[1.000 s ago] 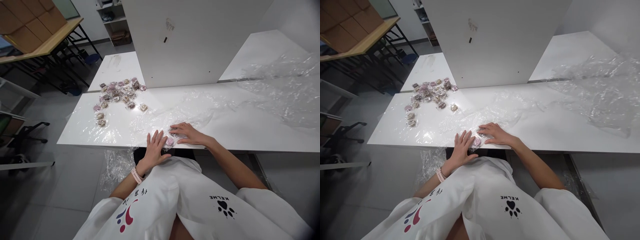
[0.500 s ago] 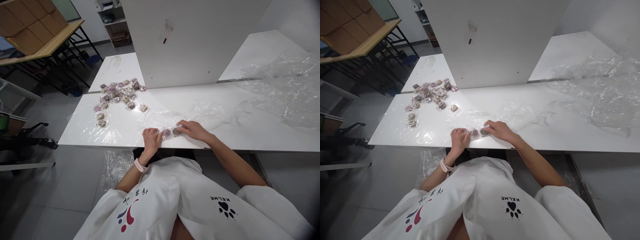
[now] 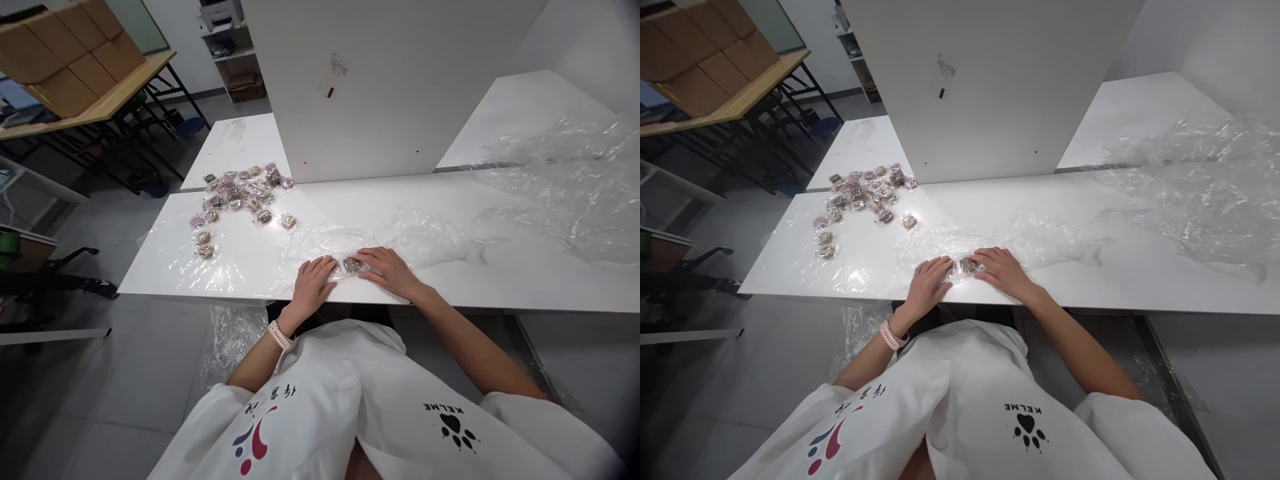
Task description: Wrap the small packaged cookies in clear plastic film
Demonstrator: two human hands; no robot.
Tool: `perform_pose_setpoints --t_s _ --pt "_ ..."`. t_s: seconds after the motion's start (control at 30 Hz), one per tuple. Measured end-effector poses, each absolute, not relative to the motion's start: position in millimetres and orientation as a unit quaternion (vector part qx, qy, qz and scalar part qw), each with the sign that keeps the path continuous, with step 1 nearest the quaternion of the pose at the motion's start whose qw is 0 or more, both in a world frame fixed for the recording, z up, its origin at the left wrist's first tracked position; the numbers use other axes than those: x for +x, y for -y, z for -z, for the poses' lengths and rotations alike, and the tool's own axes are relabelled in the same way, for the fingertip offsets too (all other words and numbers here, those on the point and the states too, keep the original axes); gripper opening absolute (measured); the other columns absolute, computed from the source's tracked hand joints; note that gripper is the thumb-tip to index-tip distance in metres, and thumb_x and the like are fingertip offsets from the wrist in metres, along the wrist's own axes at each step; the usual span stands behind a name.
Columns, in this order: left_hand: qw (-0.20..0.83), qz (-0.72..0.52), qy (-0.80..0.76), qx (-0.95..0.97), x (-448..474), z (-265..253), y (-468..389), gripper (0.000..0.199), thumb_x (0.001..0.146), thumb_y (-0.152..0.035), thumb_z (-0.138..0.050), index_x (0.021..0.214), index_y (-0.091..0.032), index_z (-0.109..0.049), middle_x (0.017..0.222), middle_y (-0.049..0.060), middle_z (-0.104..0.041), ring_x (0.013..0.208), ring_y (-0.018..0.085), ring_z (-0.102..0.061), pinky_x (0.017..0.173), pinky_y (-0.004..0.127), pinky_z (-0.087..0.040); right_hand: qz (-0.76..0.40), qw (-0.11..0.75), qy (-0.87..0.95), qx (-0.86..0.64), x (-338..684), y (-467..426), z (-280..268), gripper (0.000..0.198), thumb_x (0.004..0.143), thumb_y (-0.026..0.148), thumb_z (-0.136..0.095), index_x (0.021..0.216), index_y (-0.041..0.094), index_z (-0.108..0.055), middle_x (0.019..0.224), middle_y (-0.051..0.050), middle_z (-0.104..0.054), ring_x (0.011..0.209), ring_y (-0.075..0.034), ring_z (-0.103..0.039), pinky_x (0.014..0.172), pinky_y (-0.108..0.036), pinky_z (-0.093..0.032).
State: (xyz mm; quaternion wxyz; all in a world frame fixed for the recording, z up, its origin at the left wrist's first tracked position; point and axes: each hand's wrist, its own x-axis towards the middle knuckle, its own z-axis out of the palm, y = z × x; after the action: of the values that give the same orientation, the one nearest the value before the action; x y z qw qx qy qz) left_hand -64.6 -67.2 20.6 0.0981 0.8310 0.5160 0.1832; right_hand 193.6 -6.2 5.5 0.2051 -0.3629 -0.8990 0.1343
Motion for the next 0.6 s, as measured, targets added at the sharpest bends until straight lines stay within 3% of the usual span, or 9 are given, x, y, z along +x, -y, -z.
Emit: perform_pose_setpoints --t_s 0.13,0.2,0.27,0.33,0.47,0.53,0.6 --pt "0.146 -0.196 -0.607 0.756 -66 -19 29 0.026 0.1 -0.027 -0.046 0.118 -0.023 -0.065 0.114 0.008 -0.072 0.107 0.022 -0.064 0.087 0.034 -0.046 -0.187 0.194 0.86 -0.434 184 -19 -7 0.038 0.103 0.043 -0.039 0.112 0.023 -0.07 0.108 -0.007 -0.073 0.1 -0.024 -0.064 0.084 -0.036 -0.043" --pt "0.182 -0.189 -0.66 0.704 -64 -23 2 0.025 0.1 -0.036 -0.048 0.108 -0.022 -0.067 0.094 0.006 -0.073 0.088 0.022 -0.066 0.074 0.032 -0.045 -0.232 0.172 0.821 -0.492 174 -37 -14 0.04 0.103 0.046 -0.039 0.103 0.023 -0.072 0.093 -0.006 -0.073 0.088 -0.023 -0.065 0.075 -0.034 -0.043" --pt "0.213 -0.174 -0.691 0.668 -60 -30 -24 0.025 0.097 -0.042 -0.053 0.103 -0.022 -0.066 0.08 0.004 -0.071 0.079 0.022 -0.065 0.069 0.031 -0.043 -0.241 0.156 0.785 -0.549 162 -51 -22 0.037 0.1 0.047 -0.045 0.108 0.022 -0.072 0.088 -0.006 -0.073 0.084 -0.024 -0.065 0.071 -0.033 -0.043" --pt "0.191 -0.179 -0.7 0.665 -57 -38 -37 0.02 0.092 -0.036 -0.062 0.104 -0.021 -0.066 0.083 0.006 -0.07 0.087 0.025 -0.065 0.075 0.034 -0.044 -0.173 0.174 0.784 -0.57 151 -56 -28 0.034 0.098 0.04 -0.052 0.12 0.02 -0.069 0.101 -0.01 -0.074 0.095 -0.029 -0.064 0.078 -0.038 -0.043" --pt "0.108 -0.333 -0.674 0.65 -58 -50 -8 0.023 0.085 -0.022 -0.066 0.108 -0.02 -0.065 0.119 0.013 -0.065 0.123 0.032 -0.052 0.101 0.046 -0.041 -0.053 0.237 0.85 -0.468 137 -40 -26 0.033 0.1 0.027 -0.046 0.126 0.023 -0.067 0.137 -0.011 -0.061 0.125 -0.03 -0.049 0.098 -0.045 -0.038" --pt "0.221 -0.427 -0.679 0.555 -64 -52 25 0.018 0.085 -0.025 -0.065 0.102 -0.02 -0.065 0.115 0.012 -0.065 0.118 0.029 -0.056 0.101 0.047 -0.044 -0.076 0.221 0.871 -0.431 134 -28 -17 0.036 0.101 0.032 -0.045 0.131 0.027 -0.064 0.143 -0.008 -0.056 0.127 -0.029 -0.046 0.098 -0.044 -0.039" --pt "0.437 -0.484 -0.654 0.385 -71 -53 56 0.018 0.083 -0.027 -0.067 0.099 -0.018 -0.065 0.109 0.011 -0.067 0.106 0.026 -0.062 0.096 0.044 -0.051 -0.1 0.196 0.876 -0.428 133 -19 -8 0.04 0.099 0.035 -0.047 0.137 0.029 -0.059 0.147 -0.007 -0.052 0.127 -0.03 -0.044 0.097 -0.044 -0.04"
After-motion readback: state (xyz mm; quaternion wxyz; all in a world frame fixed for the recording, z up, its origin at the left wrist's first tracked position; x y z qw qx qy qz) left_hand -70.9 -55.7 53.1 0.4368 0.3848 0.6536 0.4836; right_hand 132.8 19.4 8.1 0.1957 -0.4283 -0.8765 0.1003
